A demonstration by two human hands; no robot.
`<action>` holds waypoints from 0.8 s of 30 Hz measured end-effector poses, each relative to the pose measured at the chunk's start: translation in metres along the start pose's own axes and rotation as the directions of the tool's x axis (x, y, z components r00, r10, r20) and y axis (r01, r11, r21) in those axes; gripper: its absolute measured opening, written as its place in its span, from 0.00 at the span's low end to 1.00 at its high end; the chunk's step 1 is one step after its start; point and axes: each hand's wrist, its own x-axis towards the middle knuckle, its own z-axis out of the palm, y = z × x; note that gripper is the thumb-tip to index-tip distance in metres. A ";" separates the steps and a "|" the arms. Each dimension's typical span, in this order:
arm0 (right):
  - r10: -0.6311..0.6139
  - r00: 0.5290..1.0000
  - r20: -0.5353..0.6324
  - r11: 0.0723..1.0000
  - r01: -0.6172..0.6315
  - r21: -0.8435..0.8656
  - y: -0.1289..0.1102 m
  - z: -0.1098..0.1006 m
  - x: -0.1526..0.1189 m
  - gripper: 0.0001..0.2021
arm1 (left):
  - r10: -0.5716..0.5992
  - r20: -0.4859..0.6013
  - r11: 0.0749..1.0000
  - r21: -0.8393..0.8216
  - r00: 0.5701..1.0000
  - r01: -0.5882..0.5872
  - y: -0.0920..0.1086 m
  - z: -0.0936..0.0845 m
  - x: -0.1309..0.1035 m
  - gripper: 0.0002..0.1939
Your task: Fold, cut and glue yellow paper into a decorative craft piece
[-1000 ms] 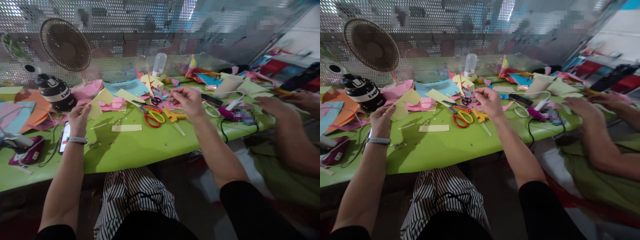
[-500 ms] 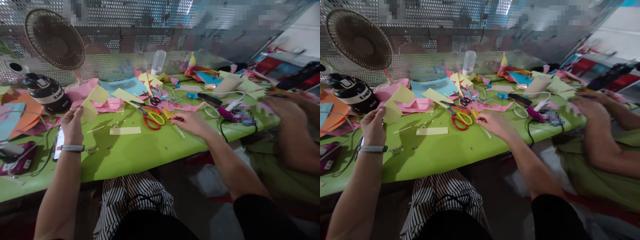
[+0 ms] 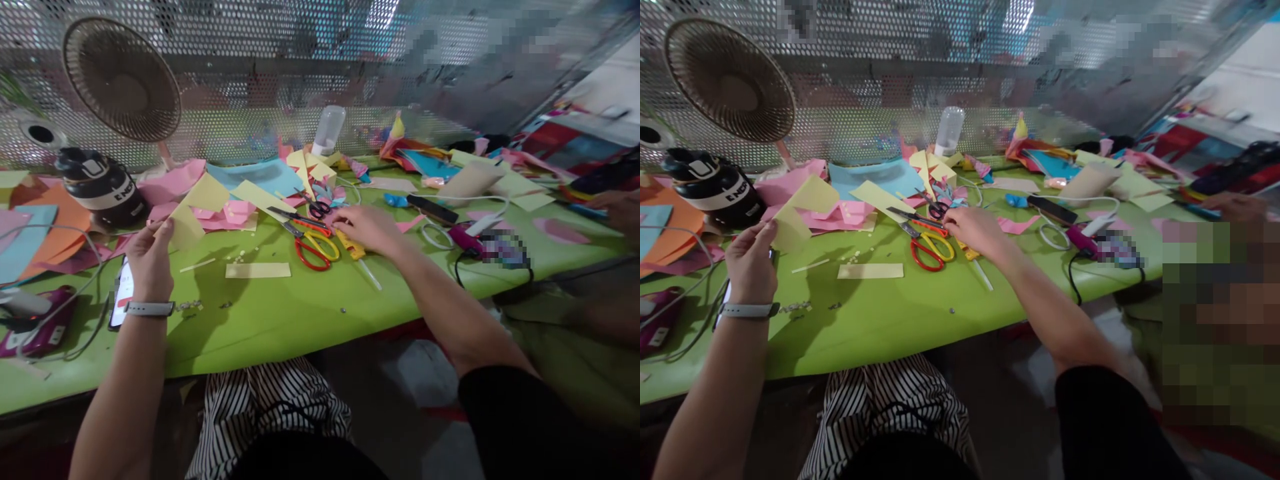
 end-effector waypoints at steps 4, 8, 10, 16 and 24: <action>0.052 0.997 0.057 0.996 -0.047 -0.081 0.012 0.006 0.036 0.13 | 0.010 0.008 1.000 -0.011 1.000 -0.010 0.005 0.003 -0.004 0.06; 0.091 0.990 0.107 0.989 -0.077 -0.127 0.020 0.017 0.075 0.11 | 0.003 -0.003 1.000 -0.018 1.000 -0.003 0.009 0.003 -0.006 0.07; 0.113 0.985 0.128 0.988 -0.097 -0.122 0.018 0.021 0.087 0.10 | 0.004 -0.023 1.000 -0.009 1.000 -0.004 0.009 0.002 -0.005 0.07; -0.006 0.998 0.069 1.000 0.006 -0.002 -0.008 0.022 0.079 0.10 | 0.015 -0.076 0.999 -0.033 0.997 -0.018 0.007 0.000 -0.001 0.10; -0.050 0.997 0.054 0.997 0.047 0.055 -0.011 0.005 0.053 0.10 | 0.172 -0.239 0.964 -0.161 0.956 -0.214 0.008 -0.003 0.014 0.11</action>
